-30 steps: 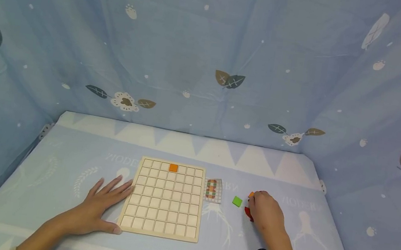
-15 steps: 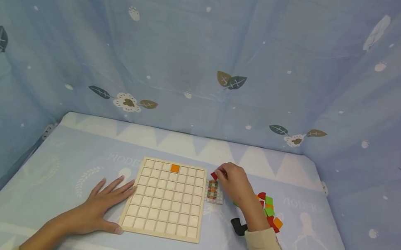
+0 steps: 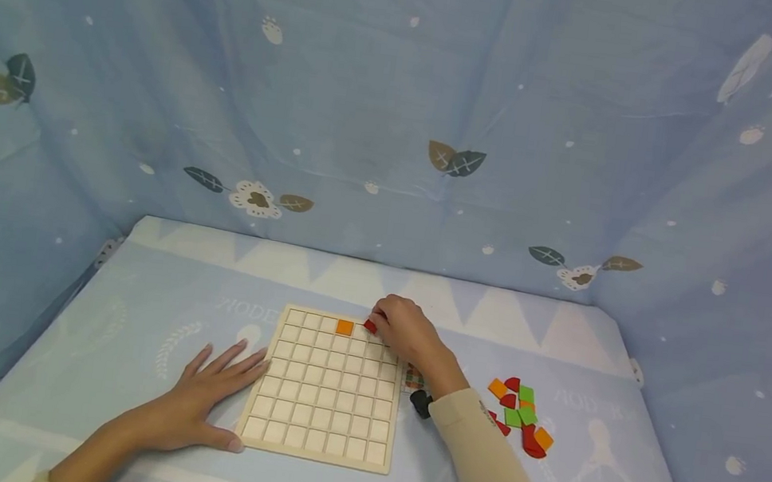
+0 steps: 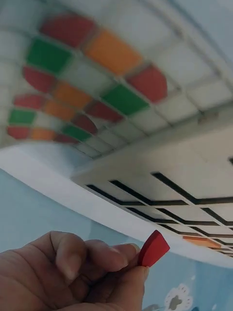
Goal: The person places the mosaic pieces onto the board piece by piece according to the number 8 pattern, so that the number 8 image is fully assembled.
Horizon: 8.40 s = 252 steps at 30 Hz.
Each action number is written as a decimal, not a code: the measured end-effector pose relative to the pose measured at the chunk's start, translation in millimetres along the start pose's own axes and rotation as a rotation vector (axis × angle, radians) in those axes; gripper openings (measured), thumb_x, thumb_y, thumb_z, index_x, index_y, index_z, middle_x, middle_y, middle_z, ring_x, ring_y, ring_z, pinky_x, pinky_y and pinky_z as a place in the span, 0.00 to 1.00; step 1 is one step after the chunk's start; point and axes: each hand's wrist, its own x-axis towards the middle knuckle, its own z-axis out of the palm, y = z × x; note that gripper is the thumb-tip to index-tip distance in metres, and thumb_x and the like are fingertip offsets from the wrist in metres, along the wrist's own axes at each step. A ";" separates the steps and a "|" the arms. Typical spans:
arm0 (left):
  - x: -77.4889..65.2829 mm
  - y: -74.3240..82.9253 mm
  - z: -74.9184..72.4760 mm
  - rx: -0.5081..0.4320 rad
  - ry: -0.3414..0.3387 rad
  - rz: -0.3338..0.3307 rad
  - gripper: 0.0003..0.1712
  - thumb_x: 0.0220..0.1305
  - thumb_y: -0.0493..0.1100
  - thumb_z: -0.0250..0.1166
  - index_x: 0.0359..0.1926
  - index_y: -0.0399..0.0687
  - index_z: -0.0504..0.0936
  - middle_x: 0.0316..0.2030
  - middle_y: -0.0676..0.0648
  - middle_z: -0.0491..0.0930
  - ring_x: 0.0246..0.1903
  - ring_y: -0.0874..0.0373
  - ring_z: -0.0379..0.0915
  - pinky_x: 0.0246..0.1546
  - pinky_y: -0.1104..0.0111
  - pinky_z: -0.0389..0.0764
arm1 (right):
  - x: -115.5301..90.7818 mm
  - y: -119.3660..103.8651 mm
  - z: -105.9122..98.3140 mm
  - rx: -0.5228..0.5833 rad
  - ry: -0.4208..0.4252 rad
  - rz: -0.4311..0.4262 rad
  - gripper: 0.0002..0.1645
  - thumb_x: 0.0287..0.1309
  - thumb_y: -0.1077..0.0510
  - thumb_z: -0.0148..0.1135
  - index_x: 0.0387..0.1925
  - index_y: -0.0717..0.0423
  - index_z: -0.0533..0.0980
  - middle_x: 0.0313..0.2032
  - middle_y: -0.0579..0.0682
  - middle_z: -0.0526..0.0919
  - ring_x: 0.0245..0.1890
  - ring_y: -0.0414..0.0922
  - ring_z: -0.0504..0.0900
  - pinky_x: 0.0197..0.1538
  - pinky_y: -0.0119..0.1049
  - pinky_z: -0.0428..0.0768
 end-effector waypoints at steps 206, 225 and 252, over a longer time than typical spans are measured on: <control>-0.8 1.8 -4.4 0.003 0.023 -0.017 0.68 0.47 0.76 0.75 0.83 0.57 0.58 0.83 0.54 0.49 0.82 0.41 0.33 0.73 0.35 0.26 | -168.1 45.6 -43.5 -0.165 -0.108 0.511 0.11 0.59 0.61 0.76 0.36 0.58 0.80 0.24 0.47 0.72 0.27 0.44 0.71 0.32 0.39 0.72; 3.7 1.2 -3.3 0.020 0.019 0.006 0.68 0.47 0.77 0.74 0.83 0.57 0.58 0.83 0.53 0.50 0.82 0.40 0.33 0.73 0.33 0.26 | -182.0 39.7 -51.5 -0.116 0.052 0.593 0.08 0.67 0.63 0.63 0.29 0.57 0.77 0.22 0.47 0.73 0.22 0.45 0.71 0.27 0.38 0.70; 4.4 0.2 -2.4 0.012 0.011 0.007 0.68 0.47 0.75 0.75 0.83 0.57 0.58 0.83 0.54 0.49 0.82 0.41 0.32 0.73 0.34 0.25 | -64.0 -22.7 -2.4 0.321 0.065 0.371 0.07 0.69 0.60 0.67 0.32 0.54 0.86 0.25 0.48 0.85 0.23 0.44 0.79 0.27 0.36 0.77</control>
